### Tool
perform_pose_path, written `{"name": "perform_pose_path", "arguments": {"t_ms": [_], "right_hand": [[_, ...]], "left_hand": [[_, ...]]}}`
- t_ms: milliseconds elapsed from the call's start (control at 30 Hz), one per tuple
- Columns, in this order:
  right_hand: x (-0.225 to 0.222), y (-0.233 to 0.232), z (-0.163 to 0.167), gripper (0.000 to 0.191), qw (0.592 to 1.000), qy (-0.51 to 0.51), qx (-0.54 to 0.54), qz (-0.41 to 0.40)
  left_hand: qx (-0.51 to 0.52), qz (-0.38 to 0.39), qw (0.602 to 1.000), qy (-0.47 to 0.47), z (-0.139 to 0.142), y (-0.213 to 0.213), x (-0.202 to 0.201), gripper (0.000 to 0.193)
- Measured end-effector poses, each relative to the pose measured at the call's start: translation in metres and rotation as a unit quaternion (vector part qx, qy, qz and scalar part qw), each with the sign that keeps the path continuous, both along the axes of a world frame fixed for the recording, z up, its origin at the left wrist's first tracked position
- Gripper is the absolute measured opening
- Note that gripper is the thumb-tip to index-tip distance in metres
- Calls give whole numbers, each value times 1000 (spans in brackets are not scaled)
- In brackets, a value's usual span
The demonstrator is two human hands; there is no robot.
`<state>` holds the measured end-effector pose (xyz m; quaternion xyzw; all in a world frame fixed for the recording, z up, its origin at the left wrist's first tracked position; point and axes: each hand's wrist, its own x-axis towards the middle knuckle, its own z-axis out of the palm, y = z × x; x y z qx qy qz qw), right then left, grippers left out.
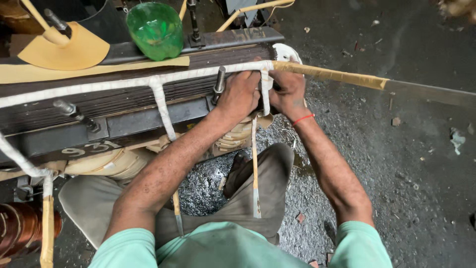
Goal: The person wraps a white tape around a metal rod using both hands. They then use pliers to cut the tape and continue wrapping another section of the rod.
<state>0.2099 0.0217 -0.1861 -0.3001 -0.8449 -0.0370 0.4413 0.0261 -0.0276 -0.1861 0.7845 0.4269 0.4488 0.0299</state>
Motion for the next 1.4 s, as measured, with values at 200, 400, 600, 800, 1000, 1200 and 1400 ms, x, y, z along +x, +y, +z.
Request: {"name": "perform_pose_path", "arguments": {"t_ms": [200,400,600,800,1000,1200,1400], "right_hand": [[12,5,-6,41,997,-71,-25,35],[20,-12,2,56,992,-12,-118,35],[24,-64,16,50,994,56,-67,63],[32,-106,43,48,996,48,-65,31],[29,-97,64,75,990,1,-9,138],[20,-53,75,83,976,-61,7,208],[58,-41,76,74,969,-113,-6,221]], "left_hand": [[-81,76,979,172,16,-28,6,32],[75,121,938,316,53,-48,-12,27],[-36,14,915,402,80,-53,-54,46],[-46,-61,946,315,101,-56,-46,40],[48,-59,973,217,101,-49,-24,45],[142,-95,981,96,84,-40,-4,47],[200,-103,974,37,70,-35,13,50]]}}
